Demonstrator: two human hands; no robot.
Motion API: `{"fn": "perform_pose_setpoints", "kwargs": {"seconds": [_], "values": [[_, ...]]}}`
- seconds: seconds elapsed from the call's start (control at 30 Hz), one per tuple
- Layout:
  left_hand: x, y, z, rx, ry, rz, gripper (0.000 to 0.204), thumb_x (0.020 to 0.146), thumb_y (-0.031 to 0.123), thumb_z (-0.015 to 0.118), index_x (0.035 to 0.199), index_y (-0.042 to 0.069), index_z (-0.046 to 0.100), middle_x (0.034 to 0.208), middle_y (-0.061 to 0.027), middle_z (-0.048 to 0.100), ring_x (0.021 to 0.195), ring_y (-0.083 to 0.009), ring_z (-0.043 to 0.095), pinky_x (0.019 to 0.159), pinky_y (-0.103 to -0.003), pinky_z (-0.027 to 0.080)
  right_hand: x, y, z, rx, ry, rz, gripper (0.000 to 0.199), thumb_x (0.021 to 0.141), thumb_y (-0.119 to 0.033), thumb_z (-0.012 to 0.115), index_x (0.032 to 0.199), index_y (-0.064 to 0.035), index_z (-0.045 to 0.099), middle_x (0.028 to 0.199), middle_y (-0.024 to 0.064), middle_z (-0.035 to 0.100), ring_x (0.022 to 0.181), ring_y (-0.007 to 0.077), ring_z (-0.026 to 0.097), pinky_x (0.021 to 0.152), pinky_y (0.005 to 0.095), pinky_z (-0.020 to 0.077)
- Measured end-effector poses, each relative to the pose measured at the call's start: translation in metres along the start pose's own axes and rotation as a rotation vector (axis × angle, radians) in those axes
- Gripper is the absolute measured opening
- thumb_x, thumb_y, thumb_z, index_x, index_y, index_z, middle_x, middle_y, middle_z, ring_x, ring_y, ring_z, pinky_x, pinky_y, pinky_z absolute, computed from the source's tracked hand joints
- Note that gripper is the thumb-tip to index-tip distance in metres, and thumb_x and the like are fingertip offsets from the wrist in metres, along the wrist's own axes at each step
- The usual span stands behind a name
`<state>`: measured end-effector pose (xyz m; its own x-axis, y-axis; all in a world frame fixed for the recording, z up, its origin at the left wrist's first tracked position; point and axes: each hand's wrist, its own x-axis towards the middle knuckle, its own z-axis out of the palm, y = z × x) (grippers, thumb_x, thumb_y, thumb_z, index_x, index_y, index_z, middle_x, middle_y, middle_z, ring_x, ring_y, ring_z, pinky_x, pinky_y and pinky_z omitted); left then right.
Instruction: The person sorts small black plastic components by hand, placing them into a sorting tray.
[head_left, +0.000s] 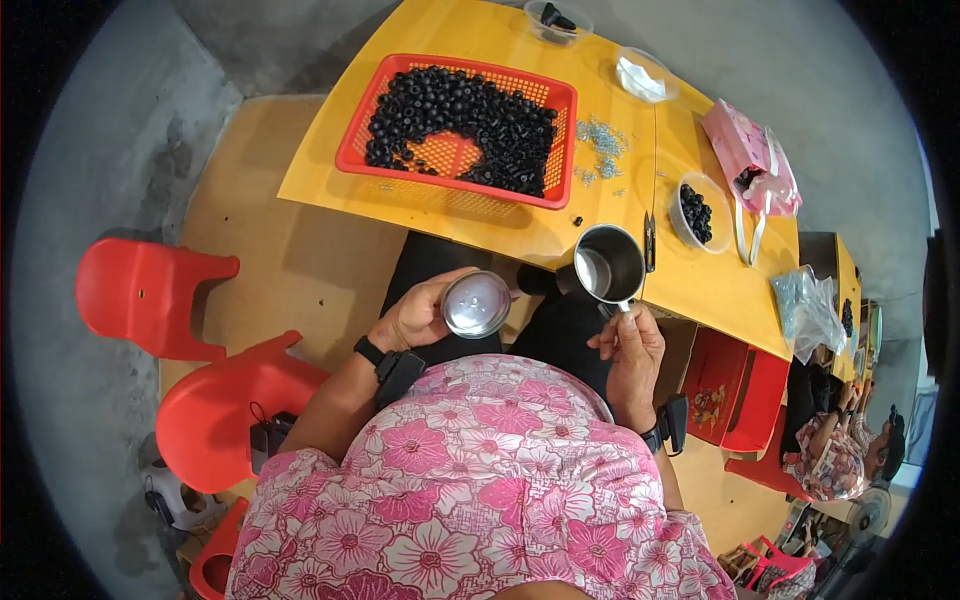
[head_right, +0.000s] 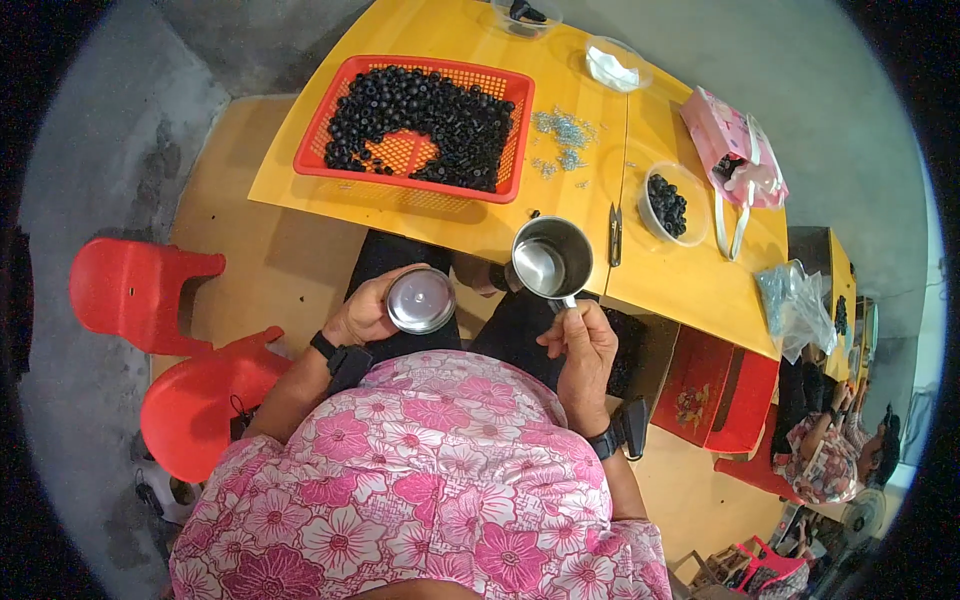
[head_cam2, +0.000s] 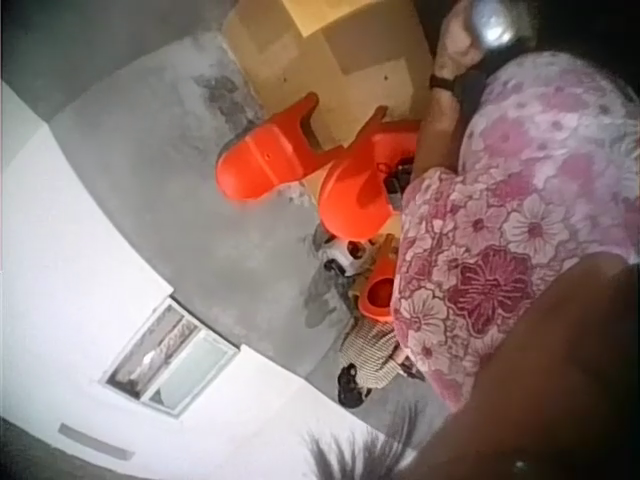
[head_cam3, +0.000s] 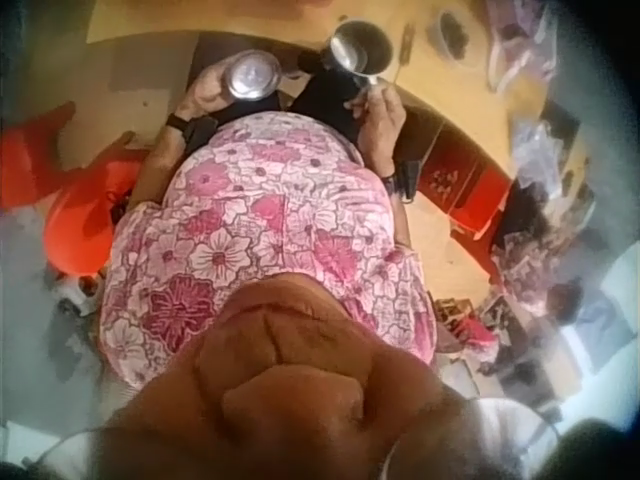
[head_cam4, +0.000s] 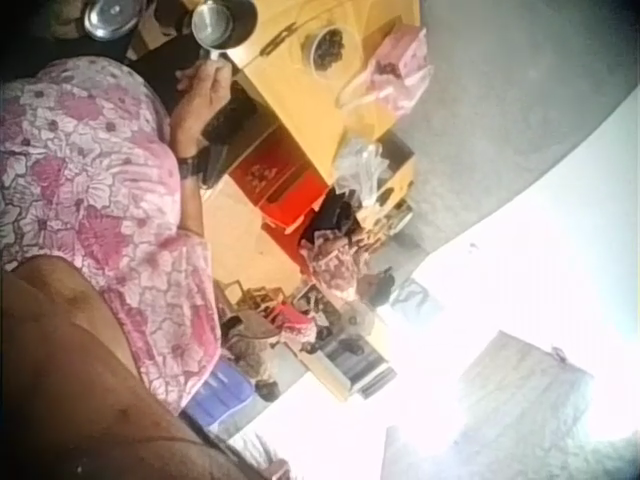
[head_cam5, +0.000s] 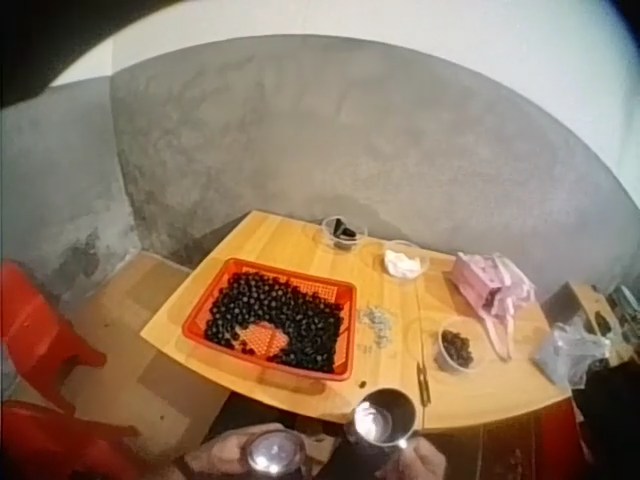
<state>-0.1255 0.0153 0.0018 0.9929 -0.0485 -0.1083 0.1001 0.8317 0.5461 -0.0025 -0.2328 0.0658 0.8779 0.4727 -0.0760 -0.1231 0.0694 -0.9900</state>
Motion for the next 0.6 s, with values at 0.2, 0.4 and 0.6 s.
{"fn": "perform_pose_setpoints", "kwargs": {"seconds": [0.2, 0.4, 0.6], "values": [[0.001, 0.001, 0.006, 0.002, 0.077, -0.031, 0.037, 0.095, 0.017, 0.042, 0.125, -0.003, 0.045, 0.122, -0.0142, 0.055, 0.112, -0.0215, 0.054, 0.099, -0.034, 0.041, 0.000, -0.001, 0.000, -0.005, 0.002, 0.021, 0.022, 0.096, -0.023, 0.049, 0.079, -0.0079, 0.051, 0.063, 0.0006, 0.048, 0.051, 0.0070, 0.043, 0.060, 0.0251, 0.0496], [0.002, -0.004, -0.005, -0.030, 0.080, -0.043, 0.037, 0.094, 0.017, 0.043, 0.126, -0.002, 0.044, 0.118, -0.0113, 0.056, 0.108, -0.0191, 0.056, 0.096, -0.032, 0.043, 0.001, -0.004, 0.001, -0.012, -0.011, 0.021, 0.022, 0.096, -0.021, 0.048, 0.079, -0.0076, 0.051, 0.065, 0.0010, 0.050, 0.052, 0.0074, 0.044, 0.059, 0.0246, 0.0488], [0.002, -0.002, -0.001, 0.037, 0.062, -0.037, 0.037, 0.095, 0.017, 0.042, 0.126, -0.003, 0.043, 0.118, -0.0111, 0.056, 0.107, -0.0186, 0.056, 0.095, -0.032, 0.044, 0.000, -0.005, 0.001, -0.010, 0.006, 0.034, 0.023, 0.096, -0.022, 0.048, 0.078, -0.0074, 0.051, 0.065, 0.0011, 0.050, 0.052, 0.0074, 0.044, 0.059, 0.0246, 0.0489]]}}
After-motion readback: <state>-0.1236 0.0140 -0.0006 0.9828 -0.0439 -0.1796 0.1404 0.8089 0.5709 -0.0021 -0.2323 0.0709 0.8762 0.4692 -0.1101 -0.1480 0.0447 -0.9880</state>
